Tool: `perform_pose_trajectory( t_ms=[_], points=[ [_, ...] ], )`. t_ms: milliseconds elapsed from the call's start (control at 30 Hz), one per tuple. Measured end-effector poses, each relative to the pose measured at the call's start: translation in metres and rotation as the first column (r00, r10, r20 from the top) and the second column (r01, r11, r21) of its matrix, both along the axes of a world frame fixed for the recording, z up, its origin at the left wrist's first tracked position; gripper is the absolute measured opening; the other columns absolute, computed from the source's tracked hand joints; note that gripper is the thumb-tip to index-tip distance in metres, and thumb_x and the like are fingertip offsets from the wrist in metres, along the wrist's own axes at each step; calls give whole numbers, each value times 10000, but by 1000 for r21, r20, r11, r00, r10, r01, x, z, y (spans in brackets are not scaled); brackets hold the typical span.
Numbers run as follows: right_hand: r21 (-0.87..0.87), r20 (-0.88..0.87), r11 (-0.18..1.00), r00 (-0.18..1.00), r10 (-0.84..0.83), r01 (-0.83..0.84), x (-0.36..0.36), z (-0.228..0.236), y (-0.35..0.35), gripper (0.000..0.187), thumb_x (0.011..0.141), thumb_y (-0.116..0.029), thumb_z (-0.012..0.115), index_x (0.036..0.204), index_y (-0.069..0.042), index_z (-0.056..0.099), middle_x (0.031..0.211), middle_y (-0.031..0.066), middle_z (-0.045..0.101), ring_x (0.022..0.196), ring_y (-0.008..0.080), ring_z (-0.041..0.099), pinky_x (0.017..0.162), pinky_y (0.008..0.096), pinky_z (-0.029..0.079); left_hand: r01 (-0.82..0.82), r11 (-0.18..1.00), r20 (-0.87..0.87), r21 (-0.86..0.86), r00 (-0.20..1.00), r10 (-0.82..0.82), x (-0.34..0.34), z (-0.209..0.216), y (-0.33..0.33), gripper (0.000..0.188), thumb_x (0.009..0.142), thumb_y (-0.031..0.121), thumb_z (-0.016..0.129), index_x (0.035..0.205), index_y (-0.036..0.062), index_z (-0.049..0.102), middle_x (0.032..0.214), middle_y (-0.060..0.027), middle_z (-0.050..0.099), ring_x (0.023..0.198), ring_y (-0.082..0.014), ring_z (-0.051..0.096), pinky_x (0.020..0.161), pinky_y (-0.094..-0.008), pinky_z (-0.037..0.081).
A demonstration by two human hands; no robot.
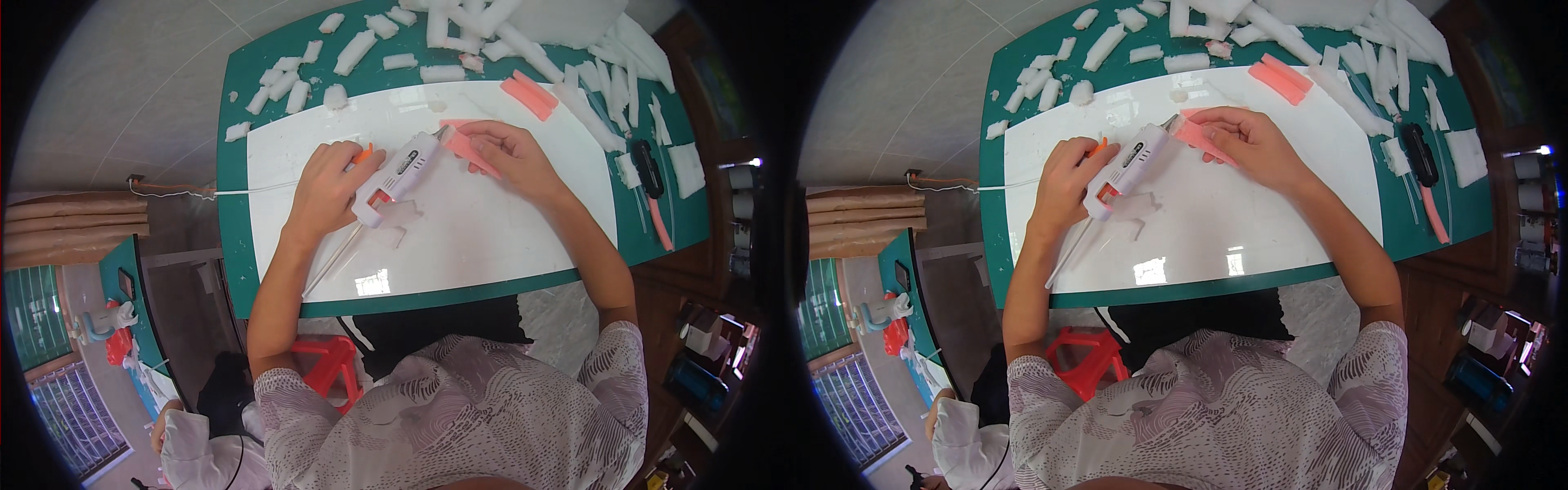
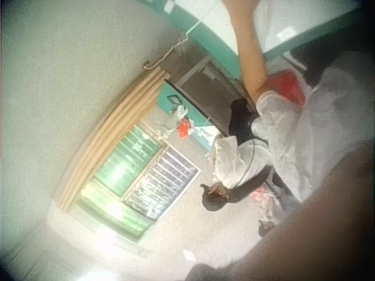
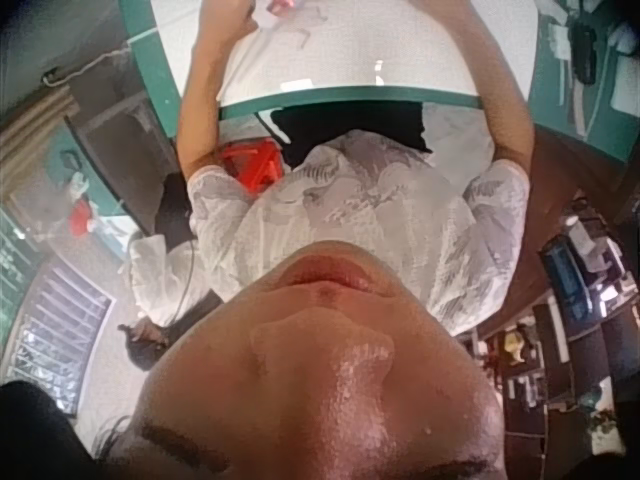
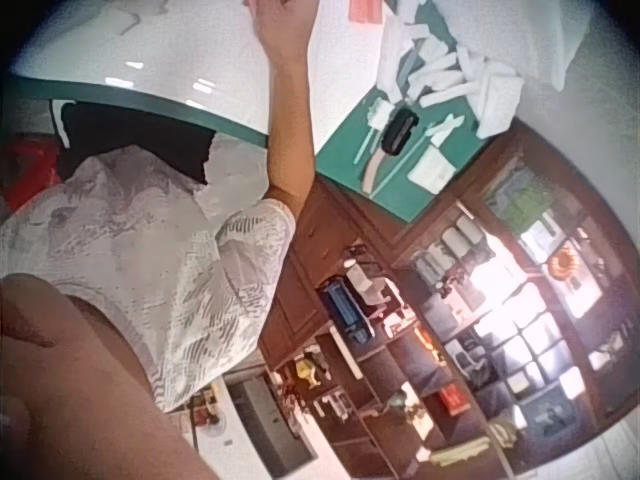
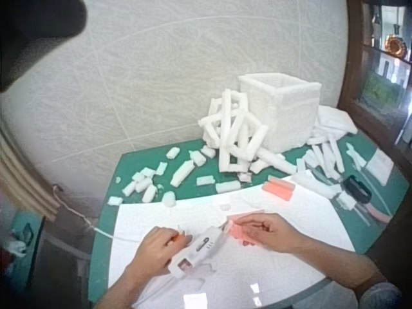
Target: The person glues white foam blocks together using a hot glue gun, then applies glue to pink and white foam strips and presses them together by hand.
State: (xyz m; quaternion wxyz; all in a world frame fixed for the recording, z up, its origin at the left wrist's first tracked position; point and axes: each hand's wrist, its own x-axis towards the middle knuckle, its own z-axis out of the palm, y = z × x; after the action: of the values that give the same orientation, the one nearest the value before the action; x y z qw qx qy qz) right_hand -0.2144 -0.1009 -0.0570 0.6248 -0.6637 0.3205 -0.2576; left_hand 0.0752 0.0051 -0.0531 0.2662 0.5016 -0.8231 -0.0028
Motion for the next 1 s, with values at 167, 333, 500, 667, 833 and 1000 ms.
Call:
perform_pose_trajectory(
  t_ms=[167, 333, 500, 667, 833, 1000],
  points=[
    [8, 24, 1000, 1000, 4, -4, -1, 0, 0, 314, 1018, -151, 567, 1283, 9, 624, 1037, 83, 690, 828, 133, 657, 770, 253, 533, -4, 1000, 11, 3, 1000, 4, -1, 3, 0, 504, 608, 12, 738, 1111, 34, 709, 987, -161, 621, 874, -314, 580, 758, -367, 466],
    [0, 6, 1000, 1000, 2, -2, 0, 3, 1, 312, 1021, -149, 559, 1280, 13, 623, 1039, 82, 688, 829, 130, 654, 774, 253, 531, -6, 1000, 5, 5, 1000, 6, -1, 1, 0, 489, 619, 24, 747, 1106, 34, 709, 986, -161, 622, 876, -313, 580, 757, -369, 467],
    [6, 13, 1000, 1000, 9, -9, -1, 2, 0, 313, 1021, -154, 564, 1279, 13, 623, 1043, 84, 686, 830, 132, 653, 776, 253, 530, -1, 1000, 12, 0, 1000, 1, -2, 1, 0, 490, 620, 36, 757, 1108, 37, 709, 984, -163, 623, 877, -315, 580, 759, -375, 469],
    [16, 10, 1000, 1000, 4, -4, 0, 3, 1, 317, 1020, -159, 570, 1280, 13, 621, 1047, 81, 685, 834, 133, 655, 784, 253, 533, -7, 1000, 17, 9, 1000, 6, -1, 1, 0, 488, 621, 59, 770, 1105, 38, 708, 981, -161, 621, 878, -314, 580, 758, -378, 471],
    [23, 32, 1000, 999, 6, -7, -1, 1, 0, 323, 1020, -166, 571, 1285, 12, 618, 1049, 80, 685, 843, 132, 656, 787, 254, 534, -5, 1000, 11, 10, 1000, 5, -2, 1, 0, 482, 626, 82, 779, 1101, 38, 707, 979, -159, 620, 875, -312, 581, 759, -378, 472],
    [26, 25, 1000, 1000, 10, -11, -1, 1, 0, 318, 1019, -160, 568, 1283, 11, 618, 1050, 77, 683, 841, 131, 654, 785, 255, 534, -3, 1000, 15, 6, 1000, 3, -2, 1, 0, 482, 627, 85, 783, 1100, 39, 708, 977, -158, 620, 872, -310, 581, 757, -378, 472]
  ],
)
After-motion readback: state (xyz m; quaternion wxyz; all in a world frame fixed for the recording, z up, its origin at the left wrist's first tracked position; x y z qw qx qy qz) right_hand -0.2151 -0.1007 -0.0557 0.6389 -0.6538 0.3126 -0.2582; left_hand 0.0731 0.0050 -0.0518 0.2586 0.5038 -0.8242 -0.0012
